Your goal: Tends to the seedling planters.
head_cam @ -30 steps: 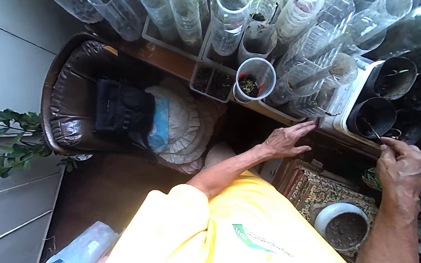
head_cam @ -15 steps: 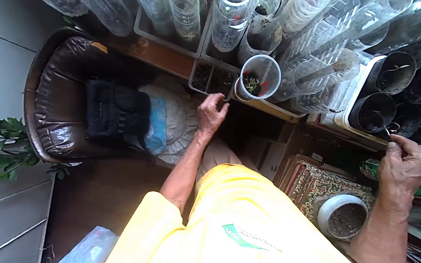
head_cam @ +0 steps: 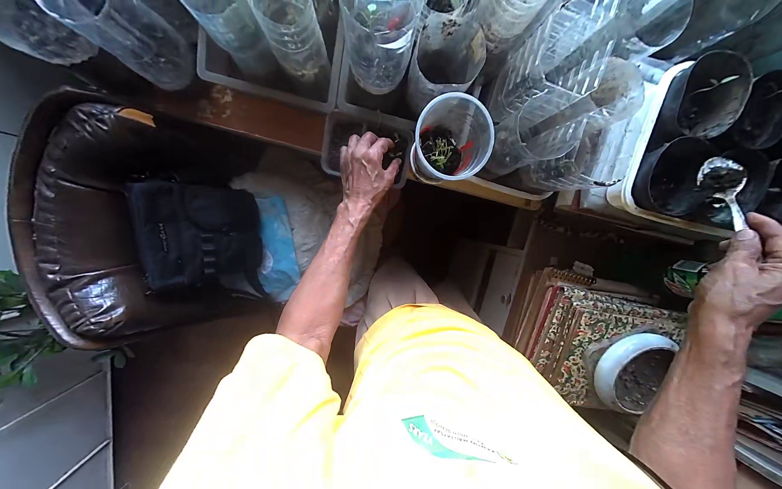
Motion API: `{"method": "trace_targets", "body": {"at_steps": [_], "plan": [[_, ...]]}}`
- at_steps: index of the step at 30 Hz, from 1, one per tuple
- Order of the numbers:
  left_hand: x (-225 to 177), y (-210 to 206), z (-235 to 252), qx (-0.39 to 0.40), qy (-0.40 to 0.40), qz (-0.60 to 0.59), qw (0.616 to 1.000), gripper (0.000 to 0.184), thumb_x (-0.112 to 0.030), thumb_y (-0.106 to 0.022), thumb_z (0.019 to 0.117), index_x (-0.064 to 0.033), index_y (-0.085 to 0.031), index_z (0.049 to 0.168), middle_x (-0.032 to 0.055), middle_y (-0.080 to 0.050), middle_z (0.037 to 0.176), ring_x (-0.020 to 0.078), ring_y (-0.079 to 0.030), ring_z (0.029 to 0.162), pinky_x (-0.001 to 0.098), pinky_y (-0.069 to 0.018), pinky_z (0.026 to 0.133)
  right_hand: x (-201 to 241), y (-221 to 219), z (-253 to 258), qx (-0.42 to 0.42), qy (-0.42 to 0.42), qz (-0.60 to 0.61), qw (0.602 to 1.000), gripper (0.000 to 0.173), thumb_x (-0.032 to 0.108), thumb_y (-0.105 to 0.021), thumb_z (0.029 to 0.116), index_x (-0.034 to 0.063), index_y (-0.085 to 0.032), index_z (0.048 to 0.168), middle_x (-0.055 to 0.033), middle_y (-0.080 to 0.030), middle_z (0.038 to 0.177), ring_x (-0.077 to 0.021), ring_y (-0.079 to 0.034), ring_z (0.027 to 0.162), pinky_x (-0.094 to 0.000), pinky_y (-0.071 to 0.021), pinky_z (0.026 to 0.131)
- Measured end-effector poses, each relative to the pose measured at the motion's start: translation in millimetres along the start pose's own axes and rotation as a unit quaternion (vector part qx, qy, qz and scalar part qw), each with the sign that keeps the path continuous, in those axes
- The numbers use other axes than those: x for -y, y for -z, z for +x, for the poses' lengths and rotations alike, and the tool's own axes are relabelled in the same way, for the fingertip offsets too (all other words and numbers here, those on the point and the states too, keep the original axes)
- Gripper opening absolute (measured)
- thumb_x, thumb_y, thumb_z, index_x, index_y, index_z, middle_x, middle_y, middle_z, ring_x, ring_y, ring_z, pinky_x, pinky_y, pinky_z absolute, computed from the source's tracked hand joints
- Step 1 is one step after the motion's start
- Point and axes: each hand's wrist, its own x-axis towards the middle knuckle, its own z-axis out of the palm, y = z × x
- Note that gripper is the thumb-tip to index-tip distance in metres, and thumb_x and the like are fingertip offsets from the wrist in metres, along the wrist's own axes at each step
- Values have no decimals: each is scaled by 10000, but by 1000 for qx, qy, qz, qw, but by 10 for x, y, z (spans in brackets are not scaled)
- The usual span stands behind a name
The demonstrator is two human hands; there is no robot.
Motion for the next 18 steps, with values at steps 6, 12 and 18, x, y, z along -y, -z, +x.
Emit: {"method": "trace_targets", "body": {"at_steps": [6, 12, 18], "plan": [[70, 40, 37, -3, -20, -4, 1000, 228, -263, -616, 976, -114, -760, 1071, 115, -729, 1080, 348, -647, 1071, 527, -479, 909, 193, 143, -366, 13, -24, 240, 970, 328, 111, -491, 1071, 27, -580, 1374, 23, -595, 867, -45, -485, 587, -221, -440, 536], [186, 80, 35, -1, -42, -4, 999, 223, -257, -607, 970, -112, -754, 1053, 92, -754, 1020, 333, -660, 1034, 519, -463, 890, 567, 215, -831, 245, 111, 357, 895, 260, 168, -528, 1046, 110, -720, 1212, 98, -628, 853, 5, -492, 614, -191, -444, 558], [265, 53, 9, -19, -49, -30, 998, 194, -231, -629, 961, -107, -758, 1036, 80, -761, 995, 308, -663, 1022, 492, -455, 901, 1264, -392, -1168, 402, 196, 288, 847, 290, 128, -555, 1008, 57, -725, 1231, -9, -664, 1016, -40, -605, 799, -210, -539, 663]]}}
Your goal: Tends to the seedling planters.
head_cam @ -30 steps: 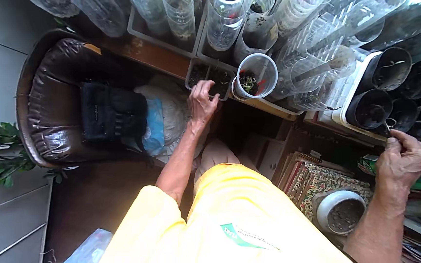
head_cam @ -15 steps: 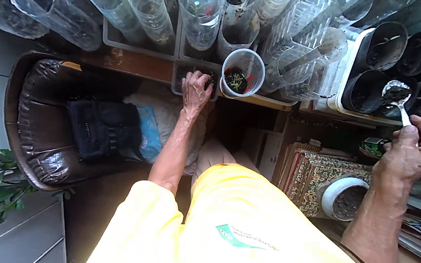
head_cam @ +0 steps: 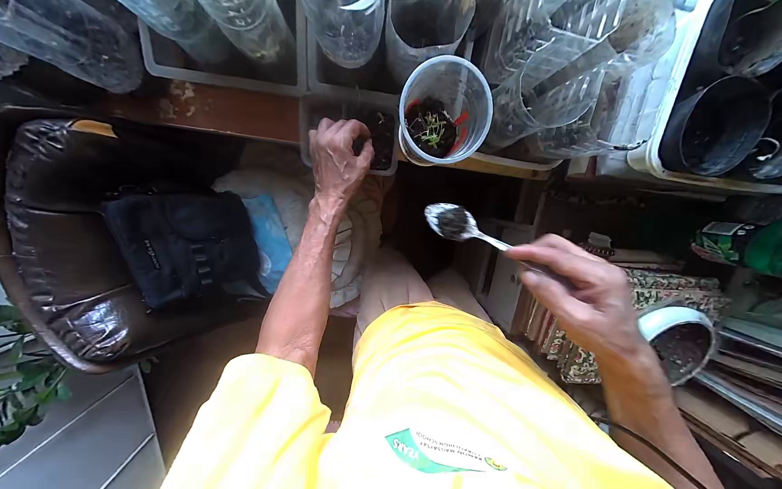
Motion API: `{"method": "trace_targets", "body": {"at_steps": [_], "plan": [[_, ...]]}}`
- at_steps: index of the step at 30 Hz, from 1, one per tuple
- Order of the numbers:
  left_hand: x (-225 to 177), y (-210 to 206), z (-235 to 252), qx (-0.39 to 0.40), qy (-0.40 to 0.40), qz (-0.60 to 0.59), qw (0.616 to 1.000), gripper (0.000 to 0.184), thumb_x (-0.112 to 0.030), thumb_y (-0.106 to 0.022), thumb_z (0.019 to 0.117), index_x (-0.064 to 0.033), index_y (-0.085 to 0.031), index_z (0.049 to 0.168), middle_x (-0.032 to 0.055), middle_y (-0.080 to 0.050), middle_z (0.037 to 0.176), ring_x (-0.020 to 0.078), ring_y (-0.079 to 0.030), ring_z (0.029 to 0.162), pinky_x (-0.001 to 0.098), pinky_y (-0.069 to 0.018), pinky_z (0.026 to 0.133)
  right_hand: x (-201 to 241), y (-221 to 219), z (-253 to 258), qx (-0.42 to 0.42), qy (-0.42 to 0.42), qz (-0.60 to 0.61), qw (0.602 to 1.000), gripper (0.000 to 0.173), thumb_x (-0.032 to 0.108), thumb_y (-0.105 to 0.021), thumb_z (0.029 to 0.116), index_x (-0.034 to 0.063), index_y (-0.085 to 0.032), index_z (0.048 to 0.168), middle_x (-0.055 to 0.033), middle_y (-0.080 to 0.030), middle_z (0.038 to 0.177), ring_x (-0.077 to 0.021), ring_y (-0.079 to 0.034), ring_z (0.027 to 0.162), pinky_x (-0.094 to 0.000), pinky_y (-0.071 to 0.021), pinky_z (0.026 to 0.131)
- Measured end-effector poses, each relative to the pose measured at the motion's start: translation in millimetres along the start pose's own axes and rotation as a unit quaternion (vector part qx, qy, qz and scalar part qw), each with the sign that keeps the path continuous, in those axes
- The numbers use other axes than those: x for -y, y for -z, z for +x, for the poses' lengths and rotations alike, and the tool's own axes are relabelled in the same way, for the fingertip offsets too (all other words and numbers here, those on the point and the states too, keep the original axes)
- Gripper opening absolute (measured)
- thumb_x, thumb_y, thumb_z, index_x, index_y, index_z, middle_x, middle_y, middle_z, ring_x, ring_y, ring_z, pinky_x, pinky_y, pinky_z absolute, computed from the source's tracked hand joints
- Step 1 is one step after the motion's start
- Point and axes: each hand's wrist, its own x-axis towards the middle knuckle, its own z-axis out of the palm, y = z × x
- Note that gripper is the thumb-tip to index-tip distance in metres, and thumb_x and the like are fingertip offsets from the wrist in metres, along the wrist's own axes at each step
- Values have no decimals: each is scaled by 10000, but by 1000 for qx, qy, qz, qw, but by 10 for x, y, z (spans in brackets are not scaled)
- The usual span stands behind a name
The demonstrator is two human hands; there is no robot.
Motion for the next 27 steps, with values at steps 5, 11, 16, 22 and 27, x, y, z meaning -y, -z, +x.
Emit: {"method": "trace_targets", "body": {"at_steps": [5, 11, 16, 22, 27], "plan": [[62, -38, 16, -18, -4, -48, 999, 186, -218, -657, 957, -99, -769, 1046, 77, -766, 1020, 290, -675, 1037, 475, -479, 920, -147, -593, 590, 41, 14, -80, 996, 336, 53, -532, 1004, 29, -680, 1305, -82, -667, 1066, -106, -639, 856, -251, -564, 739], [110, -56, 44, -41, -8, -88, 995, 158, -185, -672, 949, -103, -778, 1033, 59, -771, 1021, 245, -683, 1015, 431, -491, 920, -251, -1079, 1056, -32, 43, -219, 974, 311, 71, -545, 1007, -9, -690, 1271, -146, -665, 1001, -222, -667, 770, -360, -577, 653], [87, -46, 32, -46, 0, -99, 994, 158, -176, -684, 938, -94, -778, 1035, 58, -774, 1022, 245, -689, 1019, 442, -505, 925, -316, -1327, 1244, -51, 50, -308, 949, 287, 86, -549, 1012, -13, -704, 1232, -153, -666, 967, -251, -679, 730, -373, -573, 608], [86, -98, 22, -64, 9, -92, 994, 208, -165, -687, 923, -87, -761, 1100, 48, -773, 1003, 230, -692, 955, 426, -507, 879, -333, -1471, 1383, -53, 34, -346, 936, 261, 93, -548, 1011, -14, -712, 1183, -150, -644, 945, -258, -667, 699, -372, -563, 583], [73, -91, 31, -64, 19, -97, 993, 278, -157, -680, 905, -86, -715, 1172, 20, -773, 981, 215, -695, 946, 440, -500, 879, -300, -1514, 1443, -48, 23, -356, 933, 259, 86, -543, 1012, -9, -715, 1180, -157, -647, 966, -260, -672, 703, -374, -569, 584]]}}
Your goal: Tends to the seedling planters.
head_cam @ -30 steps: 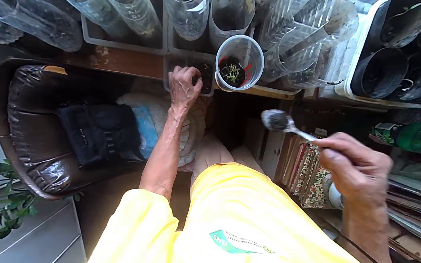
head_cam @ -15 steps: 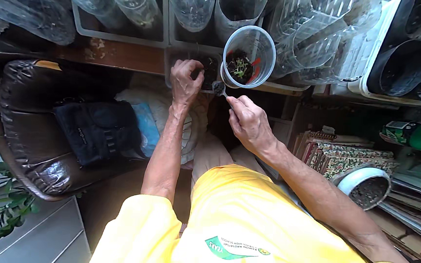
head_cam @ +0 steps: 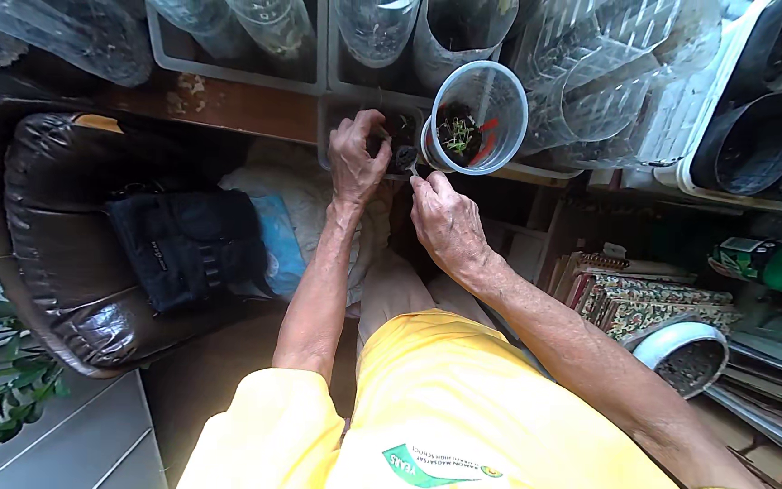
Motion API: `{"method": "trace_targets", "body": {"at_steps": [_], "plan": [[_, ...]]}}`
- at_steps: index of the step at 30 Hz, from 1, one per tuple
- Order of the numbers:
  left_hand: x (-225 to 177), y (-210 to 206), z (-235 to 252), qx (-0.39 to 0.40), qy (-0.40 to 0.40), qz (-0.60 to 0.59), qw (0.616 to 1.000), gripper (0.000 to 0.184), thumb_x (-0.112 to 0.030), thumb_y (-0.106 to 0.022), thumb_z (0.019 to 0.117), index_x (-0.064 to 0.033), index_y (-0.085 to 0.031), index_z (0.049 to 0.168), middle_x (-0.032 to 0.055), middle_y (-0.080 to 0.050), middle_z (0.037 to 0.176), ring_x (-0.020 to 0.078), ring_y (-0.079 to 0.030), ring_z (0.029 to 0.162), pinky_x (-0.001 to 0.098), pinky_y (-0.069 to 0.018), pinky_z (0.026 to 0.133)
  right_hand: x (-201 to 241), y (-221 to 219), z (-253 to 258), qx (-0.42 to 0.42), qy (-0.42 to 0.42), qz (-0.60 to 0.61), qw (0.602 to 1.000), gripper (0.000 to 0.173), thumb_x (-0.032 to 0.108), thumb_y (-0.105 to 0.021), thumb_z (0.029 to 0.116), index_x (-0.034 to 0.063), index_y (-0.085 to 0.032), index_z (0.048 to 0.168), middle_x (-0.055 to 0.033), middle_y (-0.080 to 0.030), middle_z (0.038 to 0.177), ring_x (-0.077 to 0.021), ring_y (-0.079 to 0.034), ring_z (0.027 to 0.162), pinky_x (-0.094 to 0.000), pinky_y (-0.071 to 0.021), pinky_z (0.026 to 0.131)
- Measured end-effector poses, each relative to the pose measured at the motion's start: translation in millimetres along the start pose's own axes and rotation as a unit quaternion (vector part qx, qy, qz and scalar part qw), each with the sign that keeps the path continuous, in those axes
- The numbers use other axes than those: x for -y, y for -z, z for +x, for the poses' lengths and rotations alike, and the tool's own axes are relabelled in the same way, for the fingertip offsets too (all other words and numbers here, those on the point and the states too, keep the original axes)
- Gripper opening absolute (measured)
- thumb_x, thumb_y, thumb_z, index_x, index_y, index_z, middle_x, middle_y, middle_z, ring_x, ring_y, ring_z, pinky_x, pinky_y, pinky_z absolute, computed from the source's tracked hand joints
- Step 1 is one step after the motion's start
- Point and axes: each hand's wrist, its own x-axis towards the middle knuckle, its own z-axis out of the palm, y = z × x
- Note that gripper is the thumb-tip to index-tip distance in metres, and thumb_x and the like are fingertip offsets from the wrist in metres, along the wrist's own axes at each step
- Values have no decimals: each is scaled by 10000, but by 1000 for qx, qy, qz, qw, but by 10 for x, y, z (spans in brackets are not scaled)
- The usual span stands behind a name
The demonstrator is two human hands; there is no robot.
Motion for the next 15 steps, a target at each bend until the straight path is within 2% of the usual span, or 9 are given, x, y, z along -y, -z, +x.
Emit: {"method": "trace_targets", "body": {"at_steps": [6, 10, 15], "plan": [[4, 3, -9, -7, 3, -12, 1000, 247, -154, -709, 882, -72, -673, 1112, 21, -770, 975, 207, -702, 931, 445, -509, 878, 19, -23, 70, 1, -12, -18, 1000, 248, 84, -546, 1005, -14, -719, 1153, -160, -656, 967, -276, -679, 701, -393, -571, 578], [14, -12, -25, -17, 8, -17, 1000, 262, -163, -727, 876, -73, -634, 1104, 23, -764, 944, 198, -697, 878, 421, -528, 831, 40, -46, 106, 9, -23, -26, 999, 239, 85, -541, 1005, -11, -718, 1133, -162, -652, 962, -279, -680, 706, -395, -571, 580], [35, -23, -35, -27, 8, -17, 999, 266, -162, -735, 879, -79, -628, 1108, 19, -767, 935, 192, -696, 858, 406, -523, 810, 110, -31, 175, 25, -29, -34, 999, 184, 80, -548, 990, -5, -709, 1023, -161, -646, 936, -285, -681, 699, -405, -569, 573]]}}
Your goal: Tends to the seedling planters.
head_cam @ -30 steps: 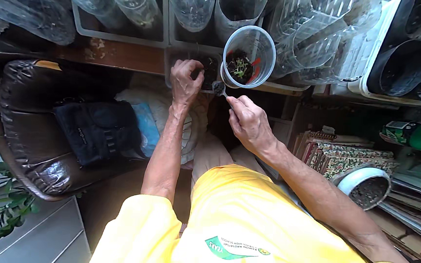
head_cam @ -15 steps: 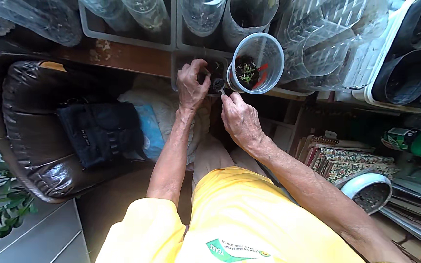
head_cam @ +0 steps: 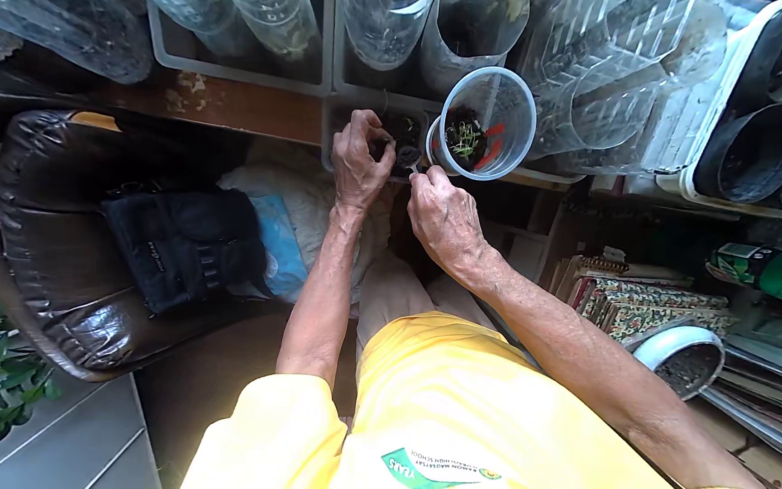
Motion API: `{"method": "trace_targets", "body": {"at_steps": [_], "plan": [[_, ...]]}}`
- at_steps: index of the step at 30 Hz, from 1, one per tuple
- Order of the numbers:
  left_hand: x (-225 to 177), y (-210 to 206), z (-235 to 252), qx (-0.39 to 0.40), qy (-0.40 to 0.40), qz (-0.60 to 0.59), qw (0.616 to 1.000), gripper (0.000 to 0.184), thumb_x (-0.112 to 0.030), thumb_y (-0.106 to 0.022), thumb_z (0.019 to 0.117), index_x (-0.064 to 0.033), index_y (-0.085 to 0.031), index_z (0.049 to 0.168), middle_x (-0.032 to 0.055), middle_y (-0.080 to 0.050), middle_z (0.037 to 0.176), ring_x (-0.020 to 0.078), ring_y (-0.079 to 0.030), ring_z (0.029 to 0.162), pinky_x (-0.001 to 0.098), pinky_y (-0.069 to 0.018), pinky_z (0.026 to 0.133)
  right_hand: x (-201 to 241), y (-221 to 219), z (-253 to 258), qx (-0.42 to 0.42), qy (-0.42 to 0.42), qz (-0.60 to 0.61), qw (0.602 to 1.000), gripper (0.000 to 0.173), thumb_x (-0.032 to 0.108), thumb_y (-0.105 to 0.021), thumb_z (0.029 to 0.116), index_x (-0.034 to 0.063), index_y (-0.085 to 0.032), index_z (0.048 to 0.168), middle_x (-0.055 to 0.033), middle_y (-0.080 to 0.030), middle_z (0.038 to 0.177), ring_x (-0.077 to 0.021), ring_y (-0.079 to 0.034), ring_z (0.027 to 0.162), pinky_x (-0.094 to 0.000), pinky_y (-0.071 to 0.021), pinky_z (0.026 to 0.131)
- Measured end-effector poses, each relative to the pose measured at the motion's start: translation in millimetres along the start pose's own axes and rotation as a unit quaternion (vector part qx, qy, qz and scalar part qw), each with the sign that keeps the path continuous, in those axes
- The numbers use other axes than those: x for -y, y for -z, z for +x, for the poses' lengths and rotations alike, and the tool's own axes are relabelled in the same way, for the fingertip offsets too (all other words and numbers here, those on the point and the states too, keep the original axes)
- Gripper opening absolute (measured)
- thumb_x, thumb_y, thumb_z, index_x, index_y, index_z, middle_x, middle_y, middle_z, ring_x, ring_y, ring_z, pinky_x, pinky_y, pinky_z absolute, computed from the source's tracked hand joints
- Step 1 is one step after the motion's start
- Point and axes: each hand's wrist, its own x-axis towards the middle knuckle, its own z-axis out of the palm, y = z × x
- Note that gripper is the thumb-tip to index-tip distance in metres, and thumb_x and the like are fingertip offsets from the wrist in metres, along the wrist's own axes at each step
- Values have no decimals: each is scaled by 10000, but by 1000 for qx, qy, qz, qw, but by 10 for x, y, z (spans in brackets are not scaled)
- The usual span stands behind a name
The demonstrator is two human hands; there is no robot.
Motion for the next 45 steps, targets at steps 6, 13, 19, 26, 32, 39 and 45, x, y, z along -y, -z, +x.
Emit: {"method": "trace_targets", "body": {"at_steps": [6, 13, 19, 26, 32, 39, 45], "plan": [[-34, 15, 1, 11, 16, -4, 1000, 285, -170, -734, 887, -62, -636, 1132, 32, -766, 949, 204, -704, 886, 421, -541, 838, 98, 38, 114, 33, -6, -8, 999, 175, 85, -552, 981, -13, -697, 990, -178, -660, 965, -308, -693, 722, -426, -574, 592], [-14, -6, 0, -4, 9, -3, 1000, 257, -161, -739, 880, -72, -640, 1100, 21, -759, 930, 184, -692, 861, 399, -532, 816, 122, -71, 154, 25, -13, -2, 1000, 172, 79, -549, 984, -16, -692, 977, -175, -654, 953, -300, -693, 721, -420, -575, 592], [-8, -17, -5, -10, 6, -5, 1000, 249, -149, -742, 875, -69, -643, 1089, 27, -757, 927, 183, -689, 849, 389, -529, 795, 11, -207, 49, -8, 4, 18, 1000, 209, 81, -548, 1000, -14, -705, 1101, -160, -645, 974, -282, -685, 722, -399, -580, 593], [-12, -8, -16, -16, -5, -14, 1000, 246, -138, -736, 873, -66, -641, 1088, 33, -761, 934, 180, -690, 851, 375, -530, 791, -262, -435, -223, -54, 40, 54, 996, 325, 56, -542, 1014, -30, -660, 1305, -166, -632, 978, -259, -668, 723, -362, -576, 595], [-13, 62, -14, -17, -21, -43, 999, 280, -125, -756, 871, -43, -624, 1105, 41, -761, 931, 166, -688, 824, 365, -536, 765, -254, -351, -228, -63, 36, 78, 994, 305, 65, -554, 1011, -31, -682, 1272, -159, -634, 964, -252, -661, 715, -354, -574, 600], [-24, 227, 19, 0, -27, -45, 999, 317, -116, -757, 879, -25, -601, 1139, 61, -773, 963, 177, -718, 851, 368, -570, 774, -230, -237, -278, -49, 28, 91, 994, 296, 80, -543, 1014, -14, -698, 1248, -156, -640, 954, -252, -661, 701, -367, -572, 589], [-60, 373, 15, 22, -38, -31, 999, 332, -120, -758, 883, -25, -594, 1155, 63, -773, 966, 188, -717, 861, 371, -565, 780, -262, -169, -331, -50, 34, 111, 992, 288, 74, -552, 1006, -15, -708, 1232, -152, -642, 947, -247, -660, 701, -358, -567, 586]]}}
